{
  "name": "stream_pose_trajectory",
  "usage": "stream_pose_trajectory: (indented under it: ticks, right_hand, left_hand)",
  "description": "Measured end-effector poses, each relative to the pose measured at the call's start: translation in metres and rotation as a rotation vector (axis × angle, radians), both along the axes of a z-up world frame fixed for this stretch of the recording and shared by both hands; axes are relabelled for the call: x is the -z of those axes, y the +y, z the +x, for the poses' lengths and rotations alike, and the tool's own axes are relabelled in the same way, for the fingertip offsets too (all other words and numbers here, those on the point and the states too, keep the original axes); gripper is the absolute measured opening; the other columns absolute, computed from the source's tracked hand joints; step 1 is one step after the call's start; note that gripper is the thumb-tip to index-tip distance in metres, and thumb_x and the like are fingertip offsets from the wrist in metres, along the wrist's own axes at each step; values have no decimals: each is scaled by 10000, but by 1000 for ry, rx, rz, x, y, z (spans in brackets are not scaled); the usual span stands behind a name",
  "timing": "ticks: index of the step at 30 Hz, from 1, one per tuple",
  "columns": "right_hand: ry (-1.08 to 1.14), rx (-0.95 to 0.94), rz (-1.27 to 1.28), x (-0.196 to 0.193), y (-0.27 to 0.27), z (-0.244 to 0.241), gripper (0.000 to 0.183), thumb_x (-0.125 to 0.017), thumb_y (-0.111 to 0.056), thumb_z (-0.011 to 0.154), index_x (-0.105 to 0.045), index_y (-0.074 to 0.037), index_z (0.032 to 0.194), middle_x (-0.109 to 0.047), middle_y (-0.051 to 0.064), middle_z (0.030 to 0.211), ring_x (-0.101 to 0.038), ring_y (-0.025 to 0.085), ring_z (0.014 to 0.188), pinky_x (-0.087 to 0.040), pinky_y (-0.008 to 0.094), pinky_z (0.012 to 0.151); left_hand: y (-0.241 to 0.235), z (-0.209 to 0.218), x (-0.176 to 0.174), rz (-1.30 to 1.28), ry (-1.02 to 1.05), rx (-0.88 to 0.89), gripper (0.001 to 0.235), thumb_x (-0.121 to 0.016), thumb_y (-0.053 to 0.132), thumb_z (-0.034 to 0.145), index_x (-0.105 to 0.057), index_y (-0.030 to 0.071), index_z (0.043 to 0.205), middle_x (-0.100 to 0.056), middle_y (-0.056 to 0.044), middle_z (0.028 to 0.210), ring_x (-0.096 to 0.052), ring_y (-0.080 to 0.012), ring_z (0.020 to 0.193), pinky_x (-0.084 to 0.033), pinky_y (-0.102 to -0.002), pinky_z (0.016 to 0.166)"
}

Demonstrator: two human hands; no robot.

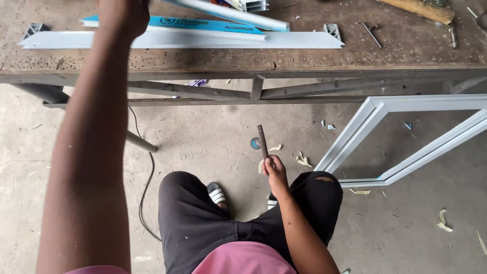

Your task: Cleaning the grooves of aluminum window profiles using a metal tool

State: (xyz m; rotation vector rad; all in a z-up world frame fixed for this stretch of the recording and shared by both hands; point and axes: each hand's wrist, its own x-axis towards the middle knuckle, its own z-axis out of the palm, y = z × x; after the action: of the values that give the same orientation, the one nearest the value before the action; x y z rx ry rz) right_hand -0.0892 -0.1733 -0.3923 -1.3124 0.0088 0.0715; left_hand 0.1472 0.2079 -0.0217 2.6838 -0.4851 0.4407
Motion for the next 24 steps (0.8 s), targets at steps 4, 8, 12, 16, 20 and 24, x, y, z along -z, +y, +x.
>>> stream_pose_trajectory:
  ticks: [4, 8, 12, 16, 20, 24]
  right_hand:
    - [7, -29, -7, 11, -3, 2, 232, -582, -310, 1041, -558, -94, 961, -540, 10, 705, -447, 91, 616, -377, 239, 618]
    - [74, -44, 7, 18, -6, 8, 187, -585, -254, 1042, -578, -78, 983, -575, 42, 729, -475, 102, 614, -396, 241, 591]
    - [79, -70, 28, 14, -2, 7, 176, -574, -240, 1045, -557, -90, 954, -559, 34, 716, -466, 111, 619, -384, 258, 597]
    - [112, -63, 38, -16, -3, -1, 208, -593, -279, 1033, -601, -75, 998, -584, 40, 739, -487, 113, 621, -397, 245, 596]
    - [-85, -28, -88, -90, -12, -8, 304, -632, -295, 1002, -450, -168, 794, -441, -38, 686, -380, 94, 599, -339, 255, 585]
    - [-489, 239, -661, -222, -34, -6, 393, -688, -452, 947, -470, -125, 967, -527, -8, 920, -352, 107, 599, -380, 282, 667]
  left_hand:
    - [6, 4, 9, 136, 93, -25, 482, -668, 476, 1134, -623, 58, 897, -674, -179, 834, -631, -402, 803, -433, -505, 696]
    - [24, 11, 20, 303, 266, -90, 476, -609, 571, 1082, -587, 96, 1111, -622, -204, 1072, -589, -459, 985, -399, -594, 810]
    - [47, 26, 28, 383, 193, -37, 506, -639, 509, 1050, -663, 117, 1369, -706, -221, 1242, -617, -483, 1151, -368, -594, 870]
    - [69, 6, 21, 292, -177, 235, 130, -687, 151, 1158, -785, 75, 1198, -774, -166, 1085, -703, -382, 916, -512, -460, 756]
    - [38, -72, -38, 484, -360, 87, 151, -650, 143, 1098, -747, 172, 1211, -771, -56, 1043, -716, -366, 833, -527, -471, 638]
    - [-54, -147, -88, 986, -41, -89, 972, -233, 1088, 793, -667, 291, 1143, -721, 9, 605, -773, -262, 643, -597, -378, 531]
